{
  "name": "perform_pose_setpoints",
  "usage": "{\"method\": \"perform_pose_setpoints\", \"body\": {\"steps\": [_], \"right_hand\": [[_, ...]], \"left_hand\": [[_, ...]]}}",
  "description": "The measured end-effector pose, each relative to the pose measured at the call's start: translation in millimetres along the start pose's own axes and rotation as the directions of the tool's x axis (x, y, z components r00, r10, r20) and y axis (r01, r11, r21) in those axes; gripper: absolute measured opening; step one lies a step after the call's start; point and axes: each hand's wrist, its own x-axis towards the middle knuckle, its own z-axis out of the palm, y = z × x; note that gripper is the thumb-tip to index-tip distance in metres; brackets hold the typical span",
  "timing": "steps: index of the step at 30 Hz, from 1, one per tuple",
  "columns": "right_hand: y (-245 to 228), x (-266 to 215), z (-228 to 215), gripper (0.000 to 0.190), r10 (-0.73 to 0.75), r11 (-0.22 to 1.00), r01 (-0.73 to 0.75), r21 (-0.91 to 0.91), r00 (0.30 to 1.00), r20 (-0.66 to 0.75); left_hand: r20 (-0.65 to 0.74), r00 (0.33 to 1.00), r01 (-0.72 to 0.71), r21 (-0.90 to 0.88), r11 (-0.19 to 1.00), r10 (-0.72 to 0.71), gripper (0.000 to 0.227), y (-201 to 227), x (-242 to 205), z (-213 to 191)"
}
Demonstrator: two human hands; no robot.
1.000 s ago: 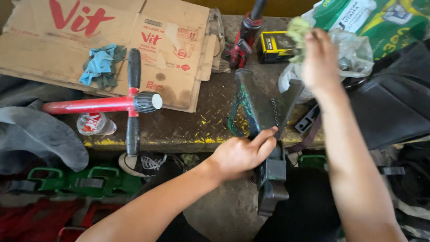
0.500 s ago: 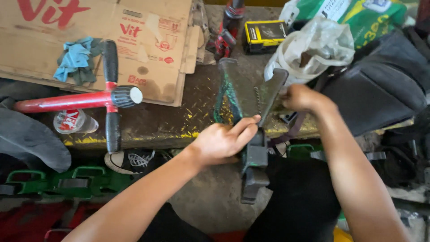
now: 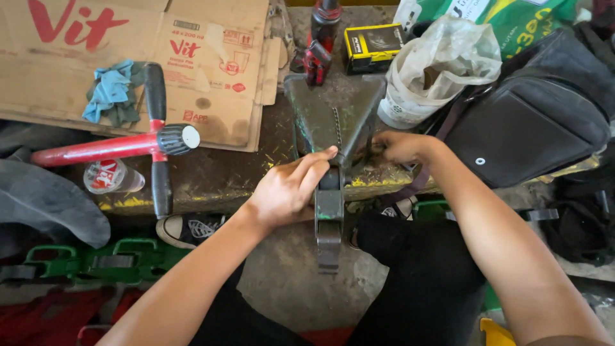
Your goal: The person sits at a workshop bench and wipes green metal machine components with a cloth, turning the parts over and repositioning them to clean different surfaces. They hold each part steady with one hand while wiping with the other, then set cleaned parts aside.
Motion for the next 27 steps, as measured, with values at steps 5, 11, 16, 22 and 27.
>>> {"method": "perform_pose_setpoints", "body": {"steps": [5,11,16,22,27], "right_hand": [[-82,-38,22,0.055,0.029,0.852,-0.146,-0.503,0.972,-0.233],[-31,-11,-3,0.062,-0.198,0.908,0.106,-0.406,0.961,-0.192],[-60,-15,13,0.053,0.080,0.927,-0.144,-0.346,0.978,-0.191],[-11,43,38,0.039,0.087,0.991,-0.087,-0.104,0.996,-0.011],[-35,64,81,0.037,-0.003,0.994,0.032,0.105,0.962,-0.272]], "left_hand": [[-0.016,0.994,0.109,-0.066,0.992,-0.110,0.070,-8,-3,-3],[-0.085,0.961,0.254,-0.112,0.961,-0.264,0.084,-26,-10,-16],[-0.258,0.912,0.283,-0.165,0.945,-0.318,0.087,-38,-18,-22],[-0.297,0.862,0.358,-0.217,0.908,-0.410,0.087,-37,-21,-24],[-0.389,0.818,0.401,-0.142,0.905,-0.423,0.088,-38,-19,-22]]}}
